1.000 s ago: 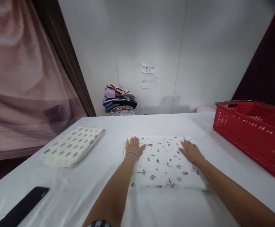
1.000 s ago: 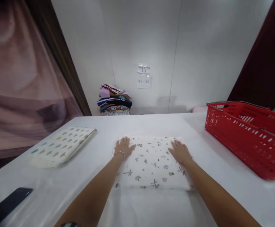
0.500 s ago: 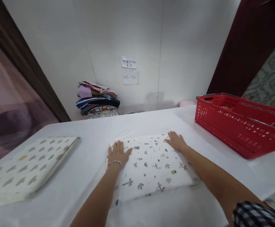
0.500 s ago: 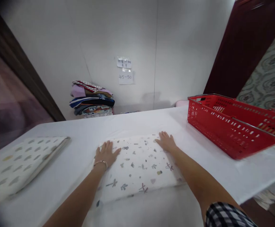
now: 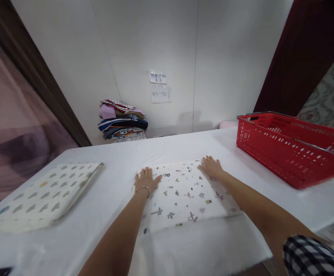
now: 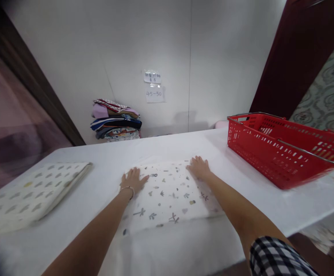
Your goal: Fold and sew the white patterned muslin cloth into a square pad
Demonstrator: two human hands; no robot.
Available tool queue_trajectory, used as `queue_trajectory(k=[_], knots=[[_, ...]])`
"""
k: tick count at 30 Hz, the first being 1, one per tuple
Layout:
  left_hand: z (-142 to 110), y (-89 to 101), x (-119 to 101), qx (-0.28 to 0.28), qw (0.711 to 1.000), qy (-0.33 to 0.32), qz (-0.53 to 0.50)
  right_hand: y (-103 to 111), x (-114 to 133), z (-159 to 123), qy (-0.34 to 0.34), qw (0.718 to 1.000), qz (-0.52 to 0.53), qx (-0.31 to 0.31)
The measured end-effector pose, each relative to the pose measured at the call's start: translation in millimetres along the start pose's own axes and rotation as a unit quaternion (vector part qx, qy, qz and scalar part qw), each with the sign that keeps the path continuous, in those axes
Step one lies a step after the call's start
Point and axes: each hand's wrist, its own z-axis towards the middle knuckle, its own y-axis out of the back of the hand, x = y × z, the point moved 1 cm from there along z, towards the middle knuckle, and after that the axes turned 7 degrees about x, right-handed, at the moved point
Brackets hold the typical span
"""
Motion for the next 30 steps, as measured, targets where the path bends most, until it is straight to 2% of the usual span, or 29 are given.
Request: queue_trajectory(k=[3,6,9,12,18,20,23,27,30], knots=[[-3,10.3,-5,0.016,1.000,0.003,-0.026,5,29,-14,0.066,0.998,-0.002,-0.013],[-9,15.8,-12,-0.025,1.000,-0.006,-0.013,9,67,-23,0.135,0.991,0.005,-0.004],[-11,11.8,-9,-0.045,0.999,-0.003,0.019,8,101,-19,0.183,0.983,0.020,0.014],[-6,3.4,4,-0.046,0.998,0.024,0.022,-2,119,-5,0.186,0.982,0.026,0.025],[0,-8.6,16,-0.034,0.999,0.038,0.004,-28,115,10,0.169,0.985,0.023,0.016],[1,-8.7,14,-0.032,0.999,0.038,0.003,-29,114,11,0.167,0.985,0.025,0.016],[2,-2.3,13,-0.018,0.999,0.037,-0.004,-20,118,8,0.160,0.986,0.033,0.034],[-5,10.6,16,0.012,0.999,0.026,-0.028,-5,117,-18,0.155,0.985,0.042,0.064],[-29,7.2,21,0.000,1.000,-0.025,-0.011,-12,102,-59,0.187,0.978,0.049,0.079]])
